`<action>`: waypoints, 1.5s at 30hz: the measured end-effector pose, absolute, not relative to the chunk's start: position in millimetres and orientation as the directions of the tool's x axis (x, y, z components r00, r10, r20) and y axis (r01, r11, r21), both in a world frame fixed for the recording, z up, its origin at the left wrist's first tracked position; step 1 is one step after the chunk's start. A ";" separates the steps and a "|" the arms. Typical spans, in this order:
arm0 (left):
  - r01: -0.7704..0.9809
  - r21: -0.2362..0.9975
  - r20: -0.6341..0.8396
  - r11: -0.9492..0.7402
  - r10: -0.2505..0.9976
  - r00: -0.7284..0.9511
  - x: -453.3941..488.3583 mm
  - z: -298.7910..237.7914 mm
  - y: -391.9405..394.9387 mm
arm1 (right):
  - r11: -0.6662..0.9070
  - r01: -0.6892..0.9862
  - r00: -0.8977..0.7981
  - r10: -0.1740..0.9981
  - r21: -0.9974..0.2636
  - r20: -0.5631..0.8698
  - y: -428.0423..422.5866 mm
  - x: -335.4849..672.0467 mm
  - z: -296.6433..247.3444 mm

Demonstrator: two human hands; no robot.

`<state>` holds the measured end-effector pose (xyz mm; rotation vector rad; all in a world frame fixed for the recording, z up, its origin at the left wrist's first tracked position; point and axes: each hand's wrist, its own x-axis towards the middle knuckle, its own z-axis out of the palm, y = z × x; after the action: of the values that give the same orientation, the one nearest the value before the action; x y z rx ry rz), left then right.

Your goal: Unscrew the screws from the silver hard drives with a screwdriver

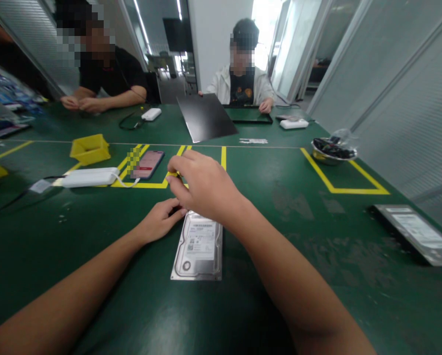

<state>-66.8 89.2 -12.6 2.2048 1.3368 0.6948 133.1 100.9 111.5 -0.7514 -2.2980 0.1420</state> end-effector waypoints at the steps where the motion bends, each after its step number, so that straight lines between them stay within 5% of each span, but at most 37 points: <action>1: 0.664 0.620 0.180 -0.417 0.900 0.397 -66.6 -12.3 89.2 | 0.823 0.483 -0.579 0.557 -0.300 0.596 101.2 133.3 111.6; 10: 0.655 0.633 0.177 -0.414 0.900 0.398 -65.6 -10.1 88.6 | 0.813 0.419 -0.554 0.581 -0.404 0.596 105.7 132.1 107.2; 45: 0.642 0.648 0.176 -0.410 0.901 0.397 -64.1 -7.9 88.7 | 0.796 0.555 -0.564 0.573 -0.241 0.595 108.8 130.5 104.2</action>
<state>-64.1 88.7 -7.9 2.1747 1.3168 0.7109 130.5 108.8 104.2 -0.8295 -2.3001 0.0346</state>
